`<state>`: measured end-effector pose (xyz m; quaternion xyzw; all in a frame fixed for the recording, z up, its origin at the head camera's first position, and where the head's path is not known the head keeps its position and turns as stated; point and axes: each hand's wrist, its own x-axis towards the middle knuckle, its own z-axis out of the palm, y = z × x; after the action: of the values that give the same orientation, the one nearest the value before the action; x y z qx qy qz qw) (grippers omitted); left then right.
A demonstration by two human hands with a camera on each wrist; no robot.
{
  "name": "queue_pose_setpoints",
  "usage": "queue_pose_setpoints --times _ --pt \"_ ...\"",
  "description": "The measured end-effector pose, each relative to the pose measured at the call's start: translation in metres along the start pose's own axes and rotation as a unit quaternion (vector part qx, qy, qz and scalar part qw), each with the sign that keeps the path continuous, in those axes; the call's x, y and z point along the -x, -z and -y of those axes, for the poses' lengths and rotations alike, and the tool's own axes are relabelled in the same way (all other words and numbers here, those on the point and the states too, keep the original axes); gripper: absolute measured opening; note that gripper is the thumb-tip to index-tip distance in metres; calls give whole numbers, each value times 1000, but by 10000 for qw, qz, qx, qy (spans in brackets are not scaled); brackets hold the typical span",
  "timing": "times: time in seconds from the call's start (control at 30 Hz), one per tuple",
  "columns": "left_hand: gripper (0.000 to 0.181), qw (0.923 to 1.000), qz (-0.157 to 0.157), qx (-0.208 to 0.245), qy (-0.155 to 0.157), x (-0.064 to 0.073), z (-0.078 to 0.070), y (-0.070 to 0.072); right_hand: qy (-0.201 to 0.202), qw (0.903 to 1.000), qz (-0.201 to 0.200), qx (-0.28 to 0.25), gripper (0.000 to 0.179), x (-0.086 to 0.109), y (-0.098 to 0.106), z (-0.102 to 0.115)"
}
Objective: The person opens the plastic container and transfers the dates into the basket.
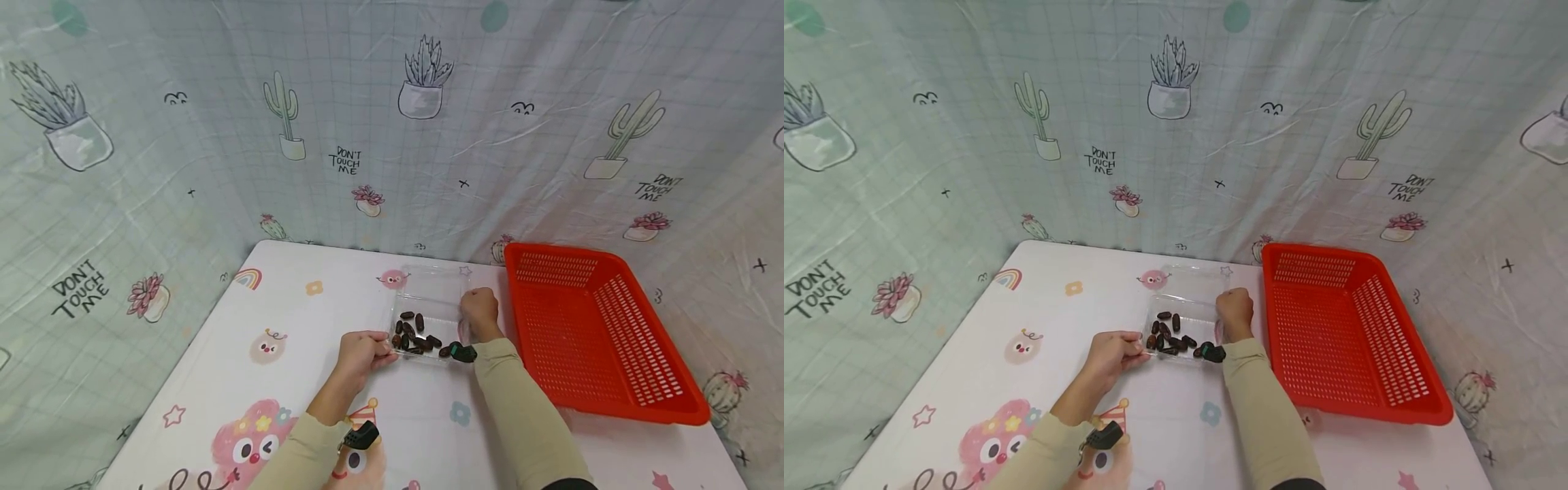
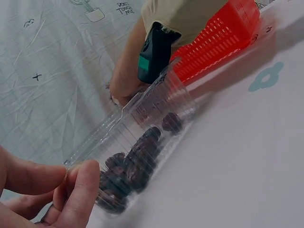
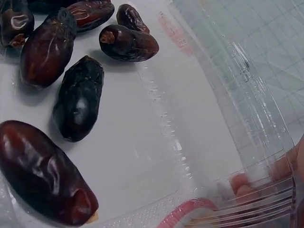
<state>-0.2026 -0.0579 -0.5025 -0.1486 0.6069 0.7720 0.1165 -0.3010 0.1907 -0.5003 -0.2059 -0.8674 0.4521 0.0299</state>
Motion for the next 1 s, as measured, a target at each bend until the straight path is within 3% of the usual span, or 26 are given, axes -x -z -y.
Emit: queue_pose_setpoints --times 0.23,0.4,0.63,1.0 --pt "36 9997 -52 204 -112 4 4 2 30 9984 2 564 40 4 -2 3" --pt "37 9990 -96 379 -211 4 3 3 426 9975 -311 462 46 9 0 13" --pt "36 9990 -58 429 -141 4 1 1 692 9944 -775 199 32 18 3 21" --pt "34 9989 12 445 -164 3 3 -1 1161 9923 -407 158 21 41 2 30"
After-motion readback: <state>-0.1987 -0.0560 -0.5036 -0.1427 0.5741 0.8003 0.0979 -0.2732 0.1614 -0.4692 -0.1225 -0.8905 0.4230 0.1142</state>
